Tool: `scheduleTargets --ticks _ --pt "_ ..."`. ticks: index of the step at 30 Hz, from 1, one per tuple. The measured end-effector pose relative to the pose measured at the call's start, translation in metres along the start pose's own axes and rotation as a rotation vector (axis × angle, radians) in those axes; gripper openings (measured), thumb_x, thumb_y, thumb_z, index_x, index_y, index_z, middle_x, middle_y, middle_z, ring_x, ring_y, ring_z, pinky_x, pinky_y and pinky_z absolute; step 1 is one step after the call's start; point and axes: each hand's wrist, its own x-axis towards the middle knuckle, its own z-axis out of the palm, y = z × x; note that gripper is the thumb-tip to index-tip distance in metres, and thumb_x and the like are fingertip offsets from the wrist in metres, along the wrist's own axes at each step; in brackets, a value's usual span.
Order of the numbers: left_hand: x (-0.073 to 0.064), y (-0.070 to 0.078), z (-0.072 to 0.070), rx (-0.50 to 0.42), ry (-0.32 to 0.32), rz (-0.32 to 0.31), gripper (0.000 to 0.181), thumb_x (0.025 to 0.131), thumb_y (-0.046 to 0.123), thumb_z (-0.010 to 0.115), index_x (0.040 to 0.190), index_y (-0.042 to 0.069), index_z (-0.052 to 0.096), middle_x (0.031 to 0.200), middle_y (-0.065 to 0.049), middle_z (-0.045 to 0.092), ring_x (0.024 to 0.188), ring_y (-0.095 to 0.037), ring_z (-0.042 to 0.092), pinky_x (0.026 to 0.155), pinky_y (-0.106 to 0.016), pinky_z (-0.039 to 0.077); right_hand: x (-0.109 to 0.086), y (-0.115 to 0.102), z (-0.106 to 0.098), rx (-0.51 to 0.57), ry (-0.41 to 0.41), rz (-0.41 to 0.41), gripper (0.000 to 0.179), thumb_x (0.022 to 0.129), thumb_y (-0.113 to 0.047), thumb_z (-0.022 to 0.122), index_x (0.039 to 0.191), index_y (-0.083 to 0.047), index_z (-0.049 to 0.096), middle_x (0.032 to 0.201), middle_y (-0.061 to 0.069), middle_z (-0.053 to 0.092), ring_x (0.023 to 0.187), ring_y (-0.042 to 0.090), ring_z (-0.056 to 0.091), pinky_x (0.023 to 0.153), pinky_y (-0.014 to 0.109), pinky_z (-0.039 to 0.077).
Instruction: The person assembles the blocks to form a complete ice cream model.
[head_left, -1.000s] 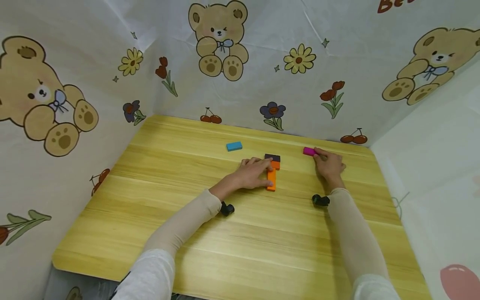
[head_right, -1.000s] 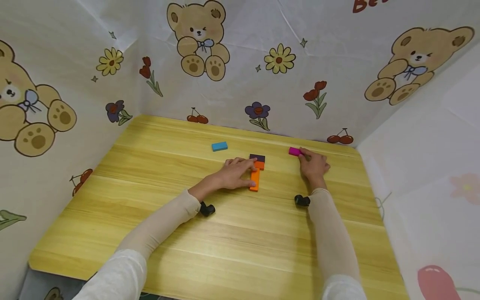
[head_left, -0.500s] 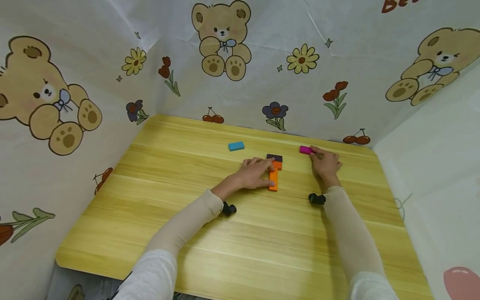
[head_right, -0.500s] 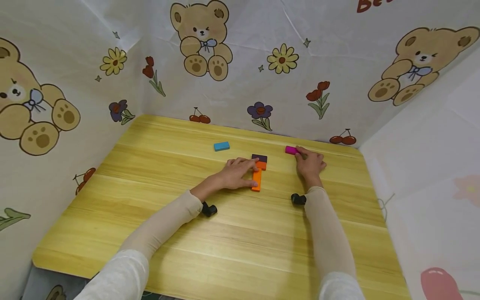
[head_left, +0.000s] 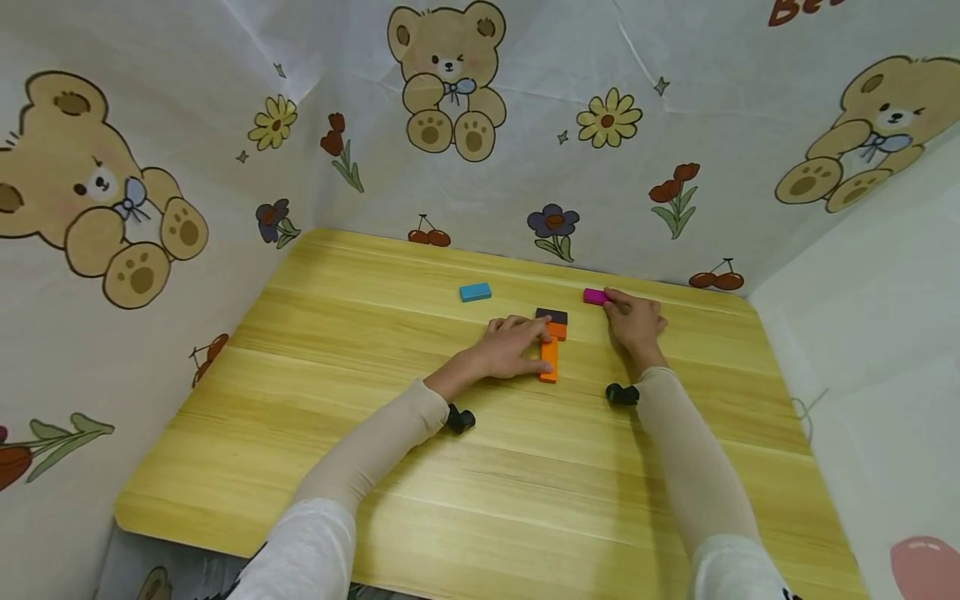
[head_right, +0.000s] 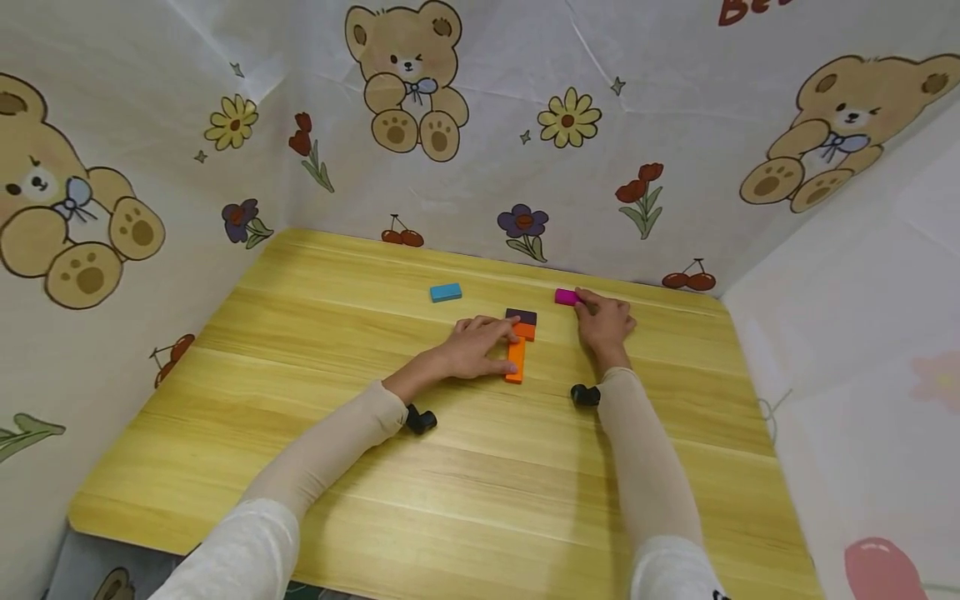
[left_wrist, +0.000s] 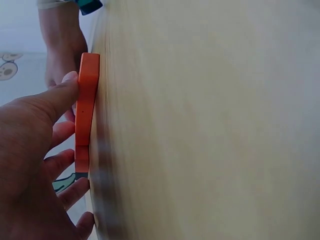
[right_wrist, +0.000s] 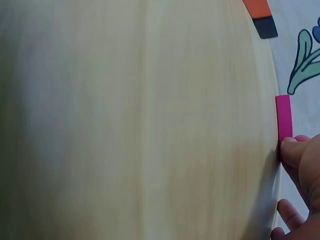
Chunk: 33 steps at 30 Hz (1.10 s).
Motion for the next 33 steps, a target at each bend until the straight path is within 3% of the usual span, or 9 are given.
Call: scheduleTargets --ticks 8,15,33 --pt "0.000 -0.001 -0.001 -0.012 0.015 -0.001 0.056 0.101 0.062 0.067 0.145 0.029 0.057 0.182 0.010 0.022 0.157 -0.028 0.034 0.121 -0.054 0.025 0.002 -0.015 0.006 -0.001 -0.014 -0.037 0.040 0.112 -0.035 0.058 0.151 -0.027 0.065 0.153 0.022 0.062 0.146 0.051 0.034 0.118 0.072 0.014" --pt "0.001 -0.001 -0.001 -0.015 0.014 -0.003 0.090 0.102 0.061 0.066 0.172 0.022 0.027 0.155 0.017 0.059 0.161 -0.023 0.031 0.124 -0.054 0.022 0.002 -0.028 0.018 0.003 -0.027 -0.039 0.040 0.112 -0.033 0.059 0.151 -0.027 0.065 0.152 0.022 0.062 0.145 0.049 0.035 0.119 0.069 0.014" --pt "0.001 -0.002 0.000 -0.007 0.006 -0.013 0.094 0.101 0.062 0.067 0.173 0.021 0.023 0.154 0.018 0.060 0.160 -0.023 0.031 0.123 -0.053 0.022 0.006 -0.050 0.042 0.017 -0.059 -0.128 0.040 0.110 -0.037 0.061 0.149 -0.029 0.067 0.152 0.016 0.065 0.138 0.047 0.036 0.114 0.068 0.018"
